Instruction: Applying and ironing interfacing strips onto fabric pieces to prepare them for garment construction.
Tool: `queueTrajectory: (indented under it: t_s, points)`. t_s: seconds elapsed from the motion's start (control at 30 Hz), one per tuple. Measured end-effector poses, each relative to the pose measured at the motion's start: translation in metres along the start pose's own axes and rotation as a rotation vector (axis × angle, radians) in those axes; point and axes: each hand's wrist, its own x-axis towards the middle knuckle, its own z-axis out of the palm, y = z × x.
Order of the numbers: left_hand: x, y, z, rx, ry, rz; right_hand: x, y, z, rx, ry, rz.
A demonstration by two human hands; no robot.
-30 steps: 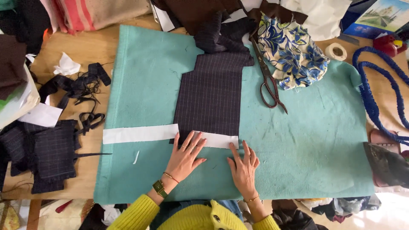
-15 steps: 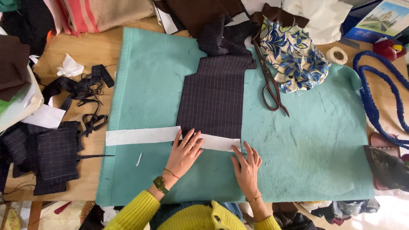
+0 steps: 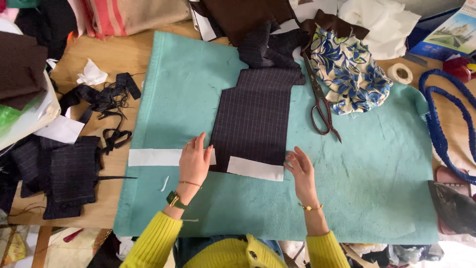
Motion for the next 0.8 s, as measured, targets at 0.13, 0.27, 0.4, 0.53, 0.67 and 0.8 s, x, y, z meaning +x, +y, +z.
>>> queueTrajectory:
  t_s: [0.13,0.27,0.4,0.53,0.67,0.8]
  points:
    - [0.017,-0.009,0.022,0.045,-0.080,-0.081,0.023,0.006,-0.010,-0.129,-0.110,0.119]
    - [0.029,-0.002,0.027,0.167,-0.232,-0.111,0.060,0.060,-0.033,-0.312,-0.240,0.115]
    - [0.029,-0.016,0.058,0.160,-0.196,-0.089,0.088,0.113,-0.057,-0.487,-0.267,0.070]
    - [0.024,-0.003,0.044,0.124,-0.198,-0.131,0.091,0.110,-0.067,-0.491,-0.264,0.053]
    - [0.009,0.033,0.020,-0.098,-0.417,-0.210,0.068,0.053,-0.076,-0.393,-0.258,0.117]
    - [-0.014,0.066,0.017,-0.172,-0.539,-0.185,0.060,0.017,-0.109,-0.410,-0.262,0.150]
